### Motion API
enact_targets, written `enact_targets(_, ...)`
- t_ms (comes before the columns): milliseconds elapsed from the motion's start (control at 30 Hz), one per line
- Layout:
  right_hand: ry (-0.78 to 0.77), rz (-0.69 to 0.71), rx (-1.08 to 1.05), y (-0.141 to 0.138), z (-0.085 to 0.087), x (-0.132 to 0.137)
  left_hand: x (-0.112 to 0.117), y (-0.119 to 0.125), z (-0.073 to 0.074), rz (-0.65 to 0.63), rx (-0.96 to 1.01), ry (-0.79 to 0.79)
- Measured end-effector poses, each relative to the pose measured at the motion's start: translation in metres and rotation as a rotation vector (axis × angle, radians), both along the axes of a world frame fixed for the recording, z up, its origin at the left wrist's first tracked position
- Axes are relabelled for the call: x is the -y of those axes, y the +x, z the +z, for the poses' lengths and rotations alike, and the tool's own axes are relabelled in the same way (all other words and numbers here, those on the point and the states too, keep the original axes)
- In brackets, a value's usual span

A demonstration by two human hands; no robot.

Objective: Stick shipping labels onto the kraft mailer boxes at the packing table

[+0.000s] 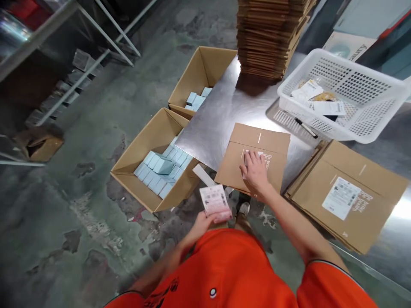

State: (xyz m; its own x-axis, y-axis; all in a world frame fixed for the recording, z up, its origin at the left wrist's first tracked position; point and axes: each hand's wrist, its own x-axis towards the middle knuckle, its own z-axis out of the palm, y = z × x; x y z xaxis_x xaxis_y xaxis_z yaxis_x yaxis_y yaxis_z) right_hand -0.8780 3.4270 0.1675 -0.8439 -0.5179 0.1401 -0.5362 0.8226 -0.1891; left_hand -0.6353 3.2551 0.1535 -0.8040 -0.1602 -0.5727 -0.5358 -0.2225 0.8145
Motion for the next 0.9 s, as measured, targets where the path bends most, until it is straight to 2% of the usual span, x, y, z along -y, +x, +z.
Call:
enact_targets(100, -0.031, 0.008, 0.017, 0.004, -0.01, 0.012, 0.011, -0.05, 0.006, 0.12, -0.066, -0.136)
enact_targets(167, -0.082, 0.02, 0.081, -0.002, -0.008, -0.001, 0.014, -0.081, 0.005, 0.11, -0.129, -0.2)
enact_targets(200, -0.123, -0.035, 0.099, -0.006, -0.004, -0.014, 0.014, -0.092, 0.003, 0.085, -0.159, -0.226)
enact_targets(233, -0.165, -0.148, 0.112, -0.008, 0.0, -0.029, 0.014, -0.1, 0.003, 0.059, -0.185, -0.248)
enact_targets(300, -0.228, -0.448, 0.146, -0.007, 0.008, -0.061, 0.012, -0.106, 0.003, 0.021, -0.219, -0.271)
enact_targets(367, -0.248, -0.626, 0.21, 0.001, 0.013, -0.084, 0.009, -0.103, 0.007, 0.019, -0.242, -0.269)
enact_targets(433, -0.263, -0.623, 0.251, 0.012, 0.017, -0.094, 0.003, -0.097, 0.014, 0.048, -0.234, -0.229)
enact_targets(467, -0.317, -0.616, 0.25, 0.018, 0.02, -0.096, -0.001, -0.094, 0.019, 0.069, -0.222, -0.192)
enact_targets(567, -0.679, -0.655, 0.294, 0.036, 0.035, -0.12, -0.02, -0.085, 0.036, 0.095, -0.179, -0.034)
enact_targets(633, -0.889, -0.731, 0.266, 0.05, 0.047, -0.162, -0.038, -0.081, 0.046, 0.027, -0.151, 0.056)
enact_targets(667, -0.91, -0.789, 0.216, 0.059, 0.052, -0.191, -0.047, -0.078, 0.051, -0.027, -0.127, 0.092)
enact_targets(733, -0.842, -0.924, 0.099, 0.077, 0.057, -0.255, -0.066, -0.073, 0.056, -0.144, -0.06, 0.145)
enact_targets(800, -0.754, -1.007, 0.067, 0.093, 0.06, -0.312, -0.082, -0.069, 0.059, -0.255, 0.002, 0.171)
enact_targets(867, -0.675, -1.003, 0.049, 0.1, 0.062, -0.342, -0.096, -0.065, 0.062, -0.352, 0.04, 0.179)
enact_targets(900, -0.641, -0.963, 0.015, 0.101, 0.064, -0.344, -0.102, -0.063, 0.063, -0.395, 0.048, 0.178)
